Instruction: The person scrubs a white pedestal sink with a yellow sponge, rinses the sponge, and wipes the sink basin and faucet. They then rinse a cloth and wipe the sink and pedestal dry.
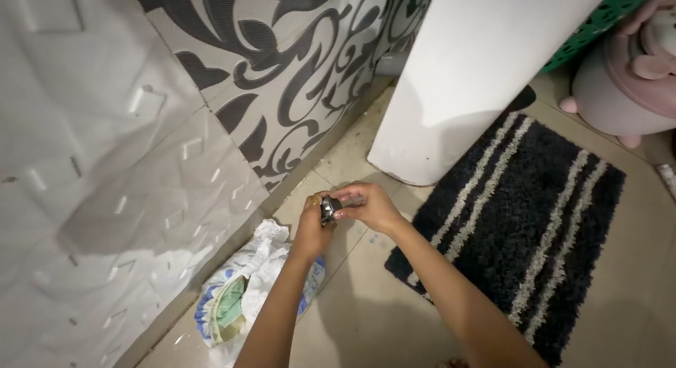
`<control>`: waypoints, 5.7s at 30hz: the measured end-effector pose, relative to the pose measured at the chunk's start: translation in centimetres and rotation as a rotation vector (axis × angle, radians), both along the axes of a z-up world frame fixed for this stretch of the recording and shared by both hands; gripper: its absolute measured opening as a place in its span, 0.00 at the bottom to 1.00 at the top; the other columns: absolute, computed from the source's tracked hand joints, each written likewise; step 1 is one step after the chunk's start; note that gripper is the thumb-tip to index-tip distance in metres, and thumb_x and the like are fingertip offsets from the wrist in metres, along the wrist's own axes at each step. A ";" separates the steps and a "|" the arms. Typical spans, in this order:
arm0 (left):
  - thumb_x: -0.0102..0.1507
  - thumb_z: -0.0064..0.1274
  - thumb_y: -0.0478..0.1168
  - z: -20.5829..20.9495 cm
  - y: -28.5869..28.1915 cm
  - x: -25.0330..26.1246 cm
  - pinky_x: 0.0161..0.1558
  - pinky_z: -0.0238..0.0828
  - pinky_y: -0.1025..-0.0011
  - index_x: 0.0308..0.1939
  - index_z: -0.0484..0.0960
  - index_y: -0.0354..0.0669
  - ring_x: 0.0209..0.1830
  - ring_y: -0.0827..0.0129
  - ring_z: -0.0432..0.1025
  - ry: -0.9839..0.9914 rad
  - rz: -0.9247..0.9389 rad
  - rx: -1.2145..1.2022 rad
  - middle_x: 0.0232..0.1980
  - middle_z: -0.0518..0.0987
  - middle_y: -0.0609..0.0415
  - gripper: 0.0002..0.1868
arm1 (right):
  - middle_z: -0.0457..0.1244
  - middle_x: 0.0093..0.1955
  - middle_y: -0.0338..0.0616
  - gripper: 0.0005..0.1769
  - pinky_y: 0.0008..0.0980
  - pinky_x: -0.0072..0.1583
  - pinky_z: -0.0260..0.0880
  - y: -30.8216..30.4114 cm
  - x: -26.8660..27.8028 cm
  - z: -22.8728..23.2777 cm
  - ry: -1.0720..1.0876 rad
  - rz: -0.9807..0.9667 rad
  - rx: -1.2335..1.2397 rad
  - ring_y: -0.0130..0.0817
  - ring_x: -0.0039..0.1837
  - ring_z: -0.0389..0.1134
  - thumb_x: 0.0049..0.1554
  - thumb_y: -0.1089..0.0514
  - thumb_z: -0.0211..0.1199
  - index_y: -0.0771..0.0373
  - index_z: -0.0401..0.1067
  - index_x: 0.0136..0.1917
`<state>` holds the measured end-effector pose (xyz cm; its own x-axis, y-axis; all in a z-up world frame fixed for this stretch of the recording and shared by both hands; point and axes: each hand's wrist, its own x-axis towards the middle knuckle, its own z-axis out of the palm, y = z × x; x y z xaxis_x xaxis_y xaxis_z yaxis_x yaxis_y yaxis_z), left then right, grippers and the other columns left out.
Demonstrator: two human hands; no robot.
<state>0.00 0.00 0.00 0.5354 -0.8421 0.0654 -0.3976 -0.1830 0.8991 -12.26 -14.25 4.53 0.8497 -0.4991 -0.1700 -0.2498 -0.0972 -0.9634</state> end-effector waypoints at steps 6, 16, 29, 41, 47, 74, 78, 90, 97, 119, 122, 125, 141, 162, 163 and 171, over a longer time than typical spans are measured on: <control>0.54 0.59 0.25 3.1 -0.8 -1.2 0.49 0.74 0.70 0.56 0.69 0.40 0.47 0.65 0.76 0.191 0.047 0.047 0.53 0.75 0.49 0.28 | 0.72 0.57 0.40 0.12 0.31 0.58 0.74 1.2 -1.1 -1.5 -0.195 -0.131 0.042 0.28 0.60 0.72 0.54 0.59 0.72 0.63 0.82 0.51; 0.68 0.43 0.46 8.4 -2.4 -2.7 0.40 0.68 0.62 0.52 0.72 0.41 0.39 0.59 0.72 0.737 0.302 0.030 0.44 0.77 0.51 0.14 | 0.68 0.52 0.44 0.21 0.39 0.52 0.76 2.9 0.0 0.9 -0.190 -0.225 1.064 0.36 0.50 0.71 0.56 0.48 0.64 0.60 0.70 0.59; 0.71 0.44 0.43 12.3 -3.7 -3.9 0.55 0.69 0.61 0.50 0.75 0.31 0.51 0.52 0.73 -0.017 0.361 -0.211 0.51 0.78 0.39 0.16 | 0.68 0.56 0.36 0.18 0.29 0.59 0.70 4.5 0.8 4.9 -0.315 -0.438 0.994 0.28 0.58 0.67 0.63 0.48 0.61 0.59 0.74 0.61; 0.70 0.53 0.42 16.2 -7.9 0.8 0.61 0.71 0.64 0.61 0.71 0.37 0.64 0.54 0.72 -0.095 0.151 -0.283 0.69 0.70 0.34 0.19 | 0.63 0.61 0.42 0.42 0.33 0.51 0.74 0.1 0.5 21.5 -0.014 -0.018 -0.368 0.37 0.52 0.68 0.44 0.71 0.67 0.52 0.67 0.71; 0.59 0.59 0.43 24.7 -10.0 0.9 0.54 0.73 0.67 0.69 0.56 0.38 0.56 0.62 0.73 0.542 0.269 -0.271 0.64 0.69 0.47 0.40 | 0.62 0.56 0.50 0.32 0.34 0.52 0.75 -2.0 1.4 25.0 -0.215 -0.251 -0.561 0.40 0.51 0.70 0.44 0.69 0.70 0.59 0.73 0.63; 0.61 0.63 0.42 23.3 -30.6 3.6 0.40 0.70 0.73 0.46 0.84 0.37 0.38 0.73 0.76 1.025 0.018 -0.268 0.42 0.84 0.55 0.14 | 0.23 0.86 0.66 0.70 0.92 0.65 0.12 -14.6 1.2 24.6 0.462 -0.656 -1.562 0.77 0.80 0.13 0.43 0.26 0.79 0.40 0.45 0.87; 0.62 0.62 0.40 22.9 -31.8 3.0 0.40 0.70 0.73 0.45 0.84 0.33 0.38 0.72 0.75 1.046 -0.029 -0.293 0.41 0.84 0.54 0.13 | 0.24 0.87 0.65 0.71 0.93 0.64 0.12 -14.6 1.4 24.1 0.474 -0.642 -1.607 0.78 0.81 0.14 0.42 0.24 0.79 0.40 0.46 0.88; 0.60 0.59 0.37 21.6 -34.7 5.6 0.33 0.72 0.71 0.39 0.87 0.33 0.31 0.70 0.77 0.810 -0.259 -0.099 0.35 0.85 0.52 0.09 | 0.27 0.87 0.63 0.70 0.92 0.63 0.09 -15.1 2.3 22.2 0.481 -0.642 -1.613 0.78 0.81 0.18 0.41 0.25 0.79 0.39 0.48 0.87; 0.56 0.61 0.38 20.7 -36.0 6.2 0.34 0.71 0.73 0.40 0.86 0.35 0.30 0.74 0.75 0.823 -0.307 -0.141 0.35 0.83 0.56 0.11 | 0.28 0.87 0.64 0.68 0.93 0.63 0.10 -15.4 2.0 21.4 0.478 -0.636 -1.620 0.78 0.82 0.18 0.44 0.24 0.78 0.41 0.49 0.87; 0.55 0.67 0.47 25.4 -34.9 2.3 0.41 0.73 0.68 0.41 0.84 0.31 0.36 0.64 0.77 0.975 0.082 -0.254 0.39 0.84 0.48 0.21 | 0.27 0.87 0.62 0.61 0.94 0.62 0.10 -14.2 2.1 21.8 0.449 -0.596 -1.602 0.69 0.84 0.17 0.48 0.36 0.73 0.45 0.47 0.86; 0.56 0.67 0.47 24.9 -35.1 2.1 0.41 0.72 0.69 0.41 0.84 0.31 0.37 0.66 0.76 0.939 0.098 -0.267 0.39 0.84 0.48 0.21 | 0.27 0.87 0.63 0.61 0.94 0.62 0.10 -14.0 2.0 21.8 0.449 -0.580 -1.572 0.68 0.84 0.17 0.47 0.38 0.74 0.46 0.47 0.86; 0.56 0.67 0.47 24.7 -35.4 2.1 0.41 0.71 0.70 0.41 0.85 0.30 0.37 0.66 0.75 0.938 0.115 -0.290 0.40 0.84 0.47 0.21 | 0.27 0.87 0.62 0.62 0.95 0.61 0.10 -13.9 1.9 22.0 0.438 -0.571 -1.542 0.66 0.84 0.17 0.46 0.38 0.74 0.47 0.47 0.85; 0.55 0.68 0.41 23.0 -36.1 2.0 0.34 0.71 0.67 0.35 0.84 0.28 0.30 0.64 0.74 1.059 0.047 -0.237 0.35 0.83 0.46 0.17 | 0.24 0.86 0.64 0.65 0.95 0.60 0.10 -13.2 1.8 22.8 0.495 -0.523 -1.467 0.63 0.83 0.16 0.41 0.38 0.75 0.49 0.47 0.84; 0.53 0.69 0.44 24.1 -35.1 2.0 0.40 0.73 0.70 0.39 0.85 0.33 0.34 0.66 0.77 0.965 0.124 -0.243 0.38 0.86 0.47 0.18 | 0.24 0.86 0.63 0.66 0.94 0.61 0.08 -13.0 2.0 22.1 0.506 -0.516 -1.425 0.59 0.85 0.16 0.40 0.42 0.73 0.48 0.45 0.85; 0.53 0.69 0.45 24.2 -35.1 2.0 0.40 0.73 0.70 0.39 0.85 0.33 0.34 0.66 0.77 0.944 0.130 -0.233 0.38 0.86 0.48 0.19 | 0.24 0.86 0.64 0.66 0.93 0.61 0.08 -12.9 2.0 22.1 0.501 -0.516 -1.419 0.59 0.85 0.16 0.40 0.42 0.73 0.47 0.45 0.85; 0.54 0.70 0.46 25.3 -35.1 2.0 0.39 0.73 0.72 0.42 0.84 0.31 0.34 0.67 0.77 0.934 0.163 -0.196 0.39 0.85 0.47 0.22 | 0.23 0.85 0.63 0.63 0.92 0.60 0.06 -12.3 2.2 22.6 0.471 -0.511 -1.367 0.57 0.84 0.16 0.41 0.38 0.74 0.48 0.47 0.83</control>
